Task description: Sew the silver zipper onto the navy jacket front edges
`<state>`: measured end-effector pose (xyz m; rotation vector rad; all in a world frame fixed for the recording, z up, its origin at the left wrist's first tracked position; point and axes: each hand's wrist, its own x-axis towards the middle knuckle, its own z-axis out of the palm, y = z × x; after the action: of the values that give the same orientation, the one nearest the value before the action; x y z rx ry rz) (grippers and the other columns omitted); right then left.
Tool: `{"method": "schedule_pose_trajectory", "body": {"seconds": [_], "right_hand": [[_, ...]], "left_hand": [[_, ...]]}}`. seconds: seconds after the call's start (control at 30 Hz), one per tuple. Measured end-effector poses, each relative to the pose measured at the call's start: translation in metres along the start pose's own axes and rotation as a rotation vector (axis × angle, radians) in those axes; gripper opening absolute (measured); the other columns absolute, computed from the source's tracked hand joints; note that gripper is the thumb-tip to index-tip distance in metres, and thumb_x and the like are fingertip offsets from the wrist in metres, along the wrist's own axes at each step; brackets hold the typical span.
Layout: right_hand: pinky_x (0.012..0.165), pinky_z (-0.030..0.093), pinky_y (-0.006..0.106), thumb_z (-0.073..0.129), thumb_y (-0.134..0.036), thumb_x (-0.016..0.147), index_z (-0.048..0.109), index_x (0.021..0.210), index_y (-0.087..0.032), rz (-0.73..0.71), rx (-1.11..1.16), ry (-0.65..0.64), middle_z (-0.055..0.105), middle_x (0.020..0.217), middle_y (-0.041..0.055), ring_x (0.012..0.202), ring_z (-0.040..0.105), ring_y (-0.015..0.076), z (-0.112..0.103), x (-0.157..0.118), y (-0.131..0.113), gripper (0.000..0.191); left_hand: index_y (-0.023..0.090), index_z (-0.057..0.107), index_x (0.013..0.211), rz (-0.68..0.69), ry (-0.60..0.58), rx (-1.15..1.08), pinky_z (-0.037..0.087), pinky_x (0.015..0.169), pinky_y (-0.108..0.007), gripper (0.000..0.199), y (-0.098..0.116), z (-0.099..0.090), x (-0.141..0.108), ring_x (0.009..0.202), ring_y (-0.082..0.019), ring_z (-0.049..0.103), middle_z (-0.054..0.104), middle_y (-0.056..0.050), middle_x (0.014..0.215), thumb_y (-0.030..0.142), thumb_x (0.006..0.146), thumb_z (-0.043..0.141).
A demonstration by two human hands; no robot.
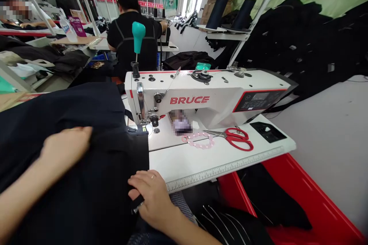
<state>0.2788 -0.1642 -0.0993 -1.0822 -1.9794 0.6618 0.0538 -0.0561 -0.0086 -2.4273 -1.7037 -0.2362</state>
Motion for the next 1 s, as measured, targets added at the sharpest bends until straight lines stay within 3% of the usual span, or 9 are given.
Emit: {"method": "schedule_pose_trajectory", "body": {"seconds": [0.07,0.17,0.27,0.33,0.47,0.67,0.87,0.93,1.0], "right_hand": [[0.077,0.045,0.032,0.039,-0.035,0.090,0.059,0.104,-0.019,0.202,0.317,0.086,0.066,0.092,0.0060,0.084,0.060,0.0157,-0.005,0.000,-0.004,0.029],[0.051,0.041,0.022,0.043,-0.046,0.086,0.059,0.096,-0.017,0.580,0.882,0.269,0.060,0.070,0.0010,0.053,0.054,0.0094,-0.018,0.009,-0.007,0.034],[0.042,0.027,0.017,0.056,-0.042,0.078,0.058,0.085,-0.016,0.749,1.155,0.478,0.047,0.057,-0.0058,0.041,0.036,0.0027,-0.029,0.021,-0.007,0.027],[0.041,0.019,0.017,0.059,-0.036,0.075,0.057,0.081,-0.016,0.805,1.221,0.509,0.040,0.051,-0.0084,0.039,0.027,0.0016,-0.031,0.026,-0.005,0.021],[0.040,0.012,0.018,0.057,-0.029,0.073,0.056,0.080,-0.016,0.859,1.301,0.411,0.034,0.048,-0.0100,0.037,0.020,0.0014,-0.025,0.034,-0.005,0.015],[0.039,0.012,0.018,0.050,-0.017,0.061,0.053,0.073,-0.017,0.912,1.317,0.375,0.037,0.049,-0.0095,0.037,0.022,0.0010,-0.020,0.040,-0.008,0.012],[0.040,0.011,0.018,0.047,-0.013,0.059,0.053,0.070,-0.016,0.915,1.207,0.250,0.035,0.047,-0.0101,0.039,0.021,0.0017,-0.019,0.031,-0.012,0.013],[0.041,0.016,0.017,0.054,-0.017,0.065,0.054,0.070,-0.015,0.847,1.092,0.135,0.040,0.050,-0.0084,0.041,0.027,0.0020,-0.024,0.022,-0.012,0.005],[0.042,0.021,0.018,0.061,-0.027,0.071,0.058,0.076,-0.014,0.752,1.045,-0.011,0.045,0.052,-0.0068,0.043,0.032,0.0027,-0.031,0.011,-0.013,0.014]], "left_hand": [[0.016,0.060,0.098,0.209,0.188,0.054,0.037,0.046,-0.025,0.027,0.046,0.009,0.005,0.054,-0.018,0.058,0.063,-0.008,0.071,0.022,0.085,0.037],[0.016,0.060,0.094,0.593,0.375,-0.202,0.045,0.055,-0.025,0.019,0.091,0.025,0.008,0.061,-0.015,0.057,0.059,-0.004,0.070,0.018,0.083,0.044],[0.017,0.058,0.096,0.735,0.369,-0.439,0.049,0.072,-0.028,0.017,0.095,0.040,0.013,0.080,-0.016,0.059,0.061,-0.005,0.081,0.016,0.081,0.051],[0.018,0.056,0.100,0.742,0.288,-0.556,0.050,0.078,-0.028,0.018,0.087,0.049,0.016,0.084,-0.015,0.059,0.062,-0.005,0.086,0.018,0.082,0.052],[0.017,0.044,0.119,0.665,0.138,-0.578,0.051,0.071,-0.024,0.036,0.080,0.059,0.014,0.077,-0.014,0.061,0.063,-0.005,0.087,0.028,0.086,0.049],[0.023,0.046,0.117,0.923,0.272,-0.530,0.048,0.069,-0.025,0.034,0.086,0.049,0.008,0.078,-0.014,0.057,0.060,-0.004,0.093,0.018,0.084,0.048],[0.026,0.061,0.100,0.913,0.063,-0.609,0.038,0.054,-0.021,0.023,0.090,0.026,0.005,0.060,-0.011,0.049,0.052,0.001,0.068,0.020,0.087,0.043],[0.024,0.060,0.103,0.919,0.024,-0.690,0.036,0.051,-0.020,0.023,0.085,0.015,0.006,0.055,-0.009,0.045,0.048,0.002,0.063,0.019,0.087,0.044],[0.024,0.056,0.110,0.910,-0.072,-0.786,0.037,0.050,-0.019,0.025,0.079,0.005,0.009,0.053,-0.008,0.044,0.048,0.003,0.060,0.019,0.088,0.046]]}}
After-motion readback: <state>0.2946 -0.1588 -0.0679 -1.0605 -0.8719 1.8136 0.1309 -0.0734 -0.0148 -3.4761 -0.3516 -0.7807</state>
